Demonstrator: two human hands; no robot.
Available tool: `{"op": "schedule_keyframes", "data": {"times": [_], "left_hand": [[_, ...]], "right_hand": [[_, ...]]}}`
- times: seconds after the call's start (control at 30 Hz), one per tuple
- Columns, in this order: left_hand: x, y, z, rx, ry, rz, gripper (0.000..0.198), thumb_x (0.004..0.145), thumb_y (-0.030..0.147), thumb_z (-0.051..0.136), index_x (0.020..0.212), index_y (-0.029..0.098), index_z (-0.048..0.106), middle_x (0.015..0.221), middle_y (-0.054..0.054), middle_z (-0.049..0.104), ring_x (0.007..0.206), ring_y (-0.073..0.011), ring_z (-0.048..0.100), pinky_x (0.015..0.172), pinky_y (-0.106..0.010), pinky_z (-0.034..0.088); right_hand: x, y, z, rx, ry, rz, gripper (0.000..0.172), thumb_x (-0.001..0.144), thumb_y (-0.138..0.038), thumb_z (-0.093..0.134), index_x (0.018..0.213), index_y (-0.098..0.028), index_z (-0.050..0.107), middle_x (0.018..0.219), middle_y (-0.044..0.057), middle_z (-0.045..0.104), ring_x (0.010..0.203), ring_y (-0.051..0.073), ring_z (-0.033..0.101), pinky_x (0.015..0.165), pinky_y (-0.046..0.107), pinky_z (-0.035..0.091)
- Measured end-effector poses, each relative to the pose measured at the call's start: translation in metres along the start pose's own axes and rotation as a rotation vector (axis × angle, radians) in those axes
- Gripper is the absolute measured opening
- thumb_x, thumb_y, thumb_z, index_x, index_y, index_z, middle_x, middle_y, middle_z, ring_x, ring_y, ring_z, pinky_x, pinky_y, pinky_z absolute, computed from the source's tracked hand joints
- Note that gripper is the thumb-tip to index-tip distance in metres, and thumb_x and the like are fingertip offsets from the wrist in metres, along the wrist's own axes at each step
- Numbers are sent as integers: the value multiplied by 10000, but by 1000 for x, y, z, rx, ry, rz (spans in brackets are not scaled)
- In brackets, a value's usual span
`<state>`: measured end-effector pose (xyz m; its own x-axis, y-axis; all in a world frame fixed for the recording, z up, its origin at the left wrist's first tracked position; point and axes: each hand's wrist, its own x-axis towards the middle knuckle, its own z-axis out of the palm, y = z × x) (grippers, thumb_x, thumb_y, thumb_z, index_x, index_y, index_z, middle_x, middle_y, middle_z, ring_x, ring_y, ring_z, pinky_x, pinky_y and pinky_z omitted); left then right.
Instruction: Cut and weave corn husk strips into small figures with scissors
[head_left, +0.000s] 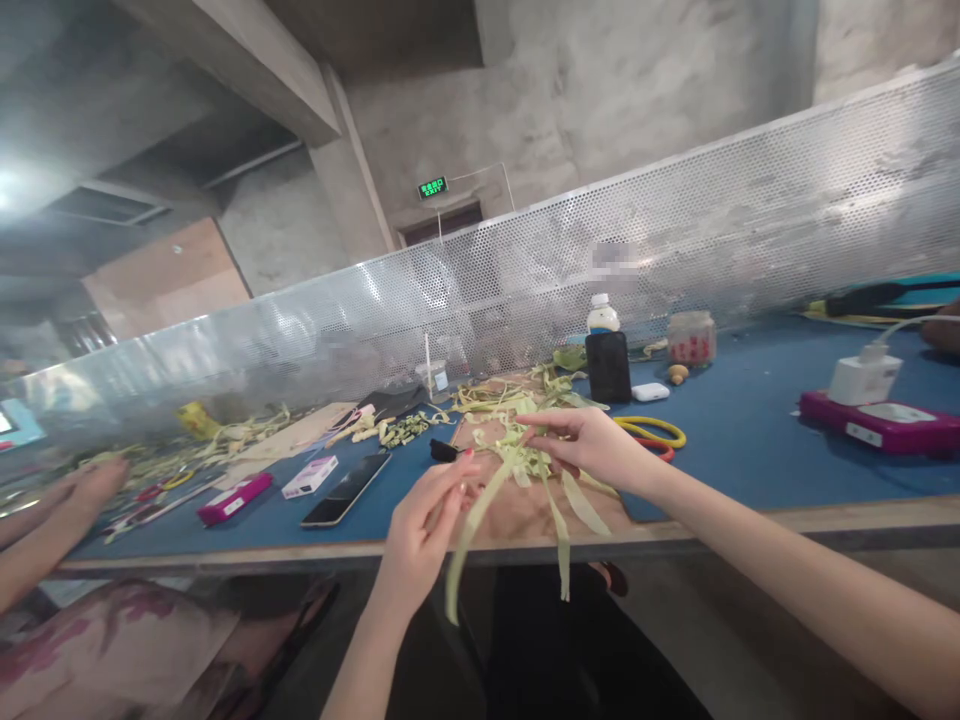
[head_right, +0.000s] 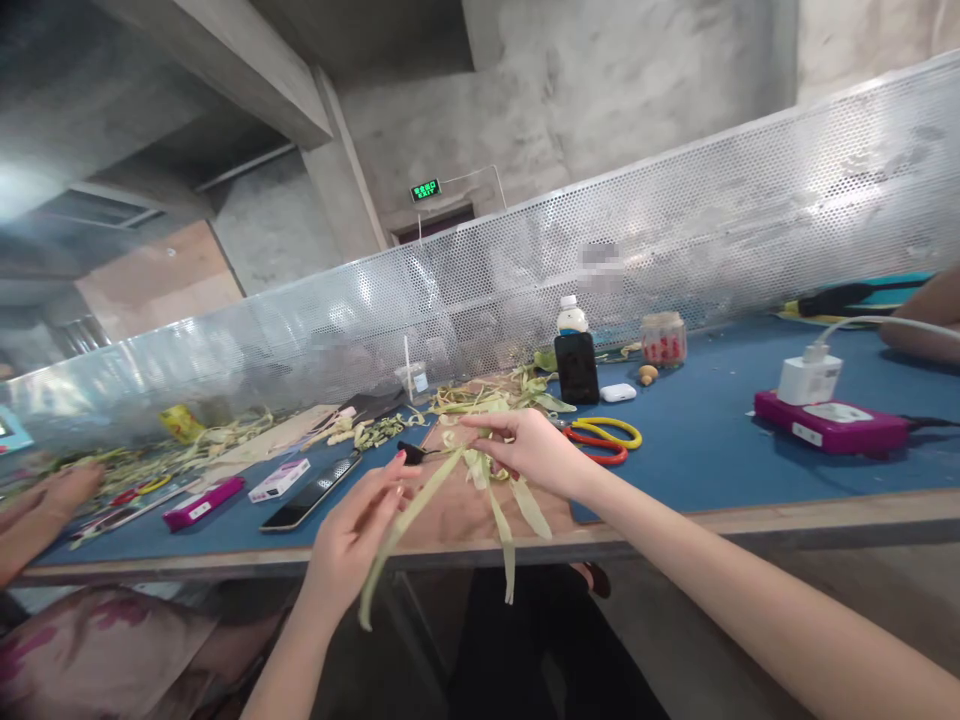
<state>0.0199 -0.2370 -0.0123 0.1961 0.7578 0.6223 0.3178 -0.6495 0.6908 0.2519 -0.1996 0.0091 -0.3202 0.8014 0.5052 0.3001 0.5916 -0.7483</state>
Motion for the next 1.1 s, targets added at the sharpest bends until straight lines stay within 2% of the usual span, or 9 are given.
{"op": "schedule_keyframes", "data": {"times": [0.1, 0.2, 0.33, 0.5, 0.57, 0.67, 0.83, 1.0, 1.1], "left_hand": [[14, 2, 0, -53, -49, -121, 314, 829, 366, 473, 1073, 213, 597, 918, -58, 654, 679, -155, 595, 618, -253, 465], [27, 3, 11, -38, -170, -214, 357, 815, 439, 459, 988, 172, 620, 745, -48, 647, 530, -137, 543, 478, -227, 402], [32, 5, 22, 106, -271, -186, 291, 755, 446, 534, 801, 183, 650, 660, -19, 618, 476, -114, 484, 478, -222, 386], [30, 6, 16, 136, -408, -232, 230, 750, 398, 547, 752, 183, 631, 673, -13, 600, 497, -105, 503, 471, -210, 375], [32, 8, 12, 100, -493, -276, 201, 721, 371, 591, 724, 172, 621, 601, -3, 575, 519, -112, 513, 472, -203, 368], [36, 11, 12, -115, -575, -354, 180, 658, 314, 667, 700, 154, 594, 608, -2, 580, 517, -96, 506, 485, -204, 376], [36, 1, 30, -462, -439, -471, 259, 616, 290, 718, 725, 150, 530, 656, -5, 575, 479, -56, 459, 475, -198, 362], [32, -12, 49, -394, -229, -351, 239, 661, 329, 671, 759, 159, 534, 710, 7, 564, 580, -90, 523, 502, -197, 371], [31, -15, 52, -352, -174, -293, 254, 680, 303, 658, 852, 170, 527, 797, -13, 604, 712, -128, 577, 578, -210, 412]], "right_hand": [[3, -8, 2, -28, -37, -42, 373, 794, -349, 538, 1147, -246, 598, 741, 20, 643, 457, 71, 431, 460, 219, 387], [5, -14, 5, -100, -46, -89, 346, 802, -311, 523, 1130, -248, 612, 754, 18, 655, 476, 77, 422, 474, 223, 372], [8, -13, 5, -178, -26, -135, 334, 809, -308, 517, 1126, -262, 614, 709, 2, 644, 486, 79, 407, 487, 224, 351], [10, -8, 4, -203, -45, -140, 347, 815, -295, 509, 1148, -257, 598, 692, -4, 643, 443, 68, 384, 472, 219, 353], [10, -8, 5, -232, -70, -160, 345, 817, -267, 501, 1148, -255, 599, 735, 5, 659, 450, 69, 399, 483, 221, 366], [9, -6, 7, -277, -85, -180, 351, 822, -244, 491, 1158, -266, 590, 760, 9, 668, 476, 77, 428, 504, 224, 380], [10, -2, 9, -248, -74, -191, 347, 819, -247, 492, 1152, -256, 593, 773, 12, 672, 511, 88, 460, 512, 225, 398], [8, -4, 8, -185, -93, -132, 353, 817, -243, 492, 1157, -251, 587, 784, 8, 677, 457, 70, 450, 492, 222, 405], [6, -7, 8, -155, -105, -103, 361, 811, -241, 501, 1162, -254, 583, 827, 7, 680, 457, 66, 468, 515, 229, 423]]}}
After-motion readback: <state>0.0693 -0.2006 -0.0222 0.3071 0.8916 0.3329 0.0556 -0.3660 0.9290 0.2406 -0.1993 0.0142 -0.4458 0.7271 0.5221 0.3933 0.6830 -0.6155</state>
